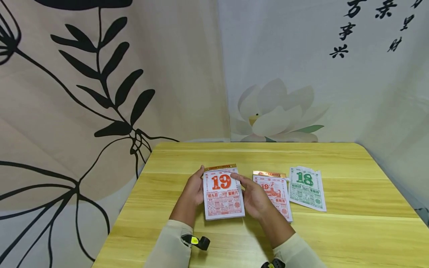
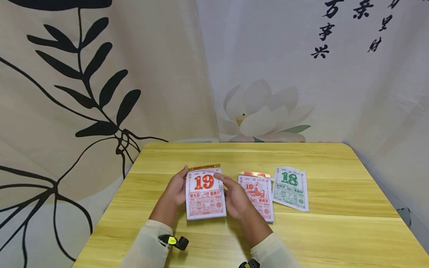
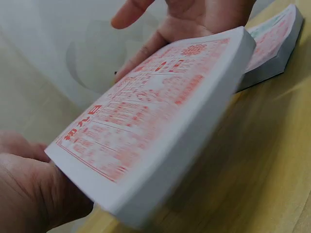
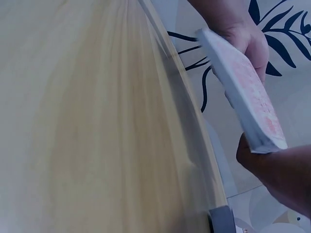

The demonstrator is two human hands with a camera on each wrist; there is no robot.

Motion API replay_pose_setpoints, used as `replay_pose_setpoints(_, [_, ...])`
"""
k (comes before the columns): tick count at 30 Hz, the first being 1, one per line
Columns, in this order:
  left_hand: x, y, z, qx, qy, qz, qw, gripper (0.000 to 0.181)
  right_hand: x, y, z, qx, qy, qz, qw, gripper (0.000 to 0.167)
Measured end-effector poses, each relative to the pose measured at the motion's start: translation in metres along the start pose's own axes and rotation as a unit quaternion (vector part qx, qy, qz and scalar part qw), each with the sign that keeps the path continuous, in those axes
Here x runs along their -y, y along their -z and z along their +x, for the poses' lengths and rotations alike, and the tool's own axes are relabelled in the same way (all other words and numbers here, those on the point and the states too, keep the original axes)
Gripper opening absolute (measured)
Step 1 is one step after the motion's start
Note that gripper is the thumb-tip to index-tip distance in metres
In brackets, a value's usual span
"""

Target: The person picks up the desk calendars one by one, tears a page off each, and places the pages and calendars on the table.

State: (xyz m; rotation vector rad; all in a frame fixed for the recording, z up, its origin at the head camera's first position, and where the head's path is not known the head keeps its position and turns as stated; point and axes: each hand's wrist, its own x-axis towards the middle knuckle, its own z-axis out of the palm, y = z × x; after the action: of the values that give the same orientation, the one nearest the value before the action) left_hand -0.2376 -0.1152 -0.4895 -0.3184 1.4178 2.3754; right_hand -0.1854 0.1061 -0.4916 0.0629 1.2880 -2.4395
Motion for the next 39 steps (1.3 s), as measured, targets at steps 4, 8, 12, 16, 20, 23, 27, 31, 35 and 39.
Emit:
replay_pose_setpoints(4, [0.001, -0.002, 0.002, -0.02, -0.001, 0.0, 0.9998, 0.062, -0.001, 0.0, 0.001, -0.005, -0.001, -0.041, 0.9991, 0.047])
replay_pose_setpoints(8, [-0.002, -0.004, 0.004, -0.037, -0.007, -0.012, 0.9992, 0.058, -0.003, 0.0, 0.0, -0.009, 0.019, -0.086, 0.9961, 0.049])
replay_pose_setpoints(12, [-0.004, -0.004, 0.004, -0.052, -0.014, -0.029, 0.9982, 0.046, -0.005, 0.0, -0.006, 0.0, 0.035, -0.124, 0.9917, 0.05])
replay_pose_setpoints(16, [-0.007, -0.002, 0.005, -0.048, -0.025, -0.039, 0.9978, 0.048, -0.005, -0.003, -0.013, 0.016, 0.004, -0.165, 0.9861, 0.053])
replay_pose_setpoints(20, [-0.011, 0.0, 0.004, -0.044, -0.025, -0.05, 0.9975, 0.067, -0.007, -0.006, -0.018, 0.03, -0.012, -0.187, 0.9818, 0.056])
replay_pose_setpoints(23, [-0.013, 0.0, 0.004, -0.046, -0.029, -0.058, 0.9968, 0.067, -0.01, -0.006, -0.018, 0.02, 0.014, -0.203, 0.9788, 0.058])
replay_pose_setpoints(27, [-0.015, 0.0, 0.005, -0.043, -0.036, -0.075, 0.9956, 0.057, -0.015, -0.006, -0.018, 0.009, 0.048, -0.213, 0.9759, 0.057])
replay_pose_setpoints(31, [-0.015, -0.001, 0.004, -0.042, -0.036, -0.09, 0.9944, 0.058, -0.016, -0.007, -0.017, 0.012, 0.058, -0.194, 0.9793, 0.057])
replay_pose_setpoints(35, [-0.013, -0.003, 0.004, -0.043, -0.031, -0.104, 0.9932, 0.059, -0.016, -0.011, -0.018, -0.018, 0.061, -0.191, 0.9795, 0.054])
replay_pose_setpoints(39, [-0.011, -0.004, 0.005, -0.051, -0.029, -0.123, 0.9906, 0.061, -0.019, -0.016, -0.018, -0.063, 0.077, -0.19, 0.9767, 0.049])
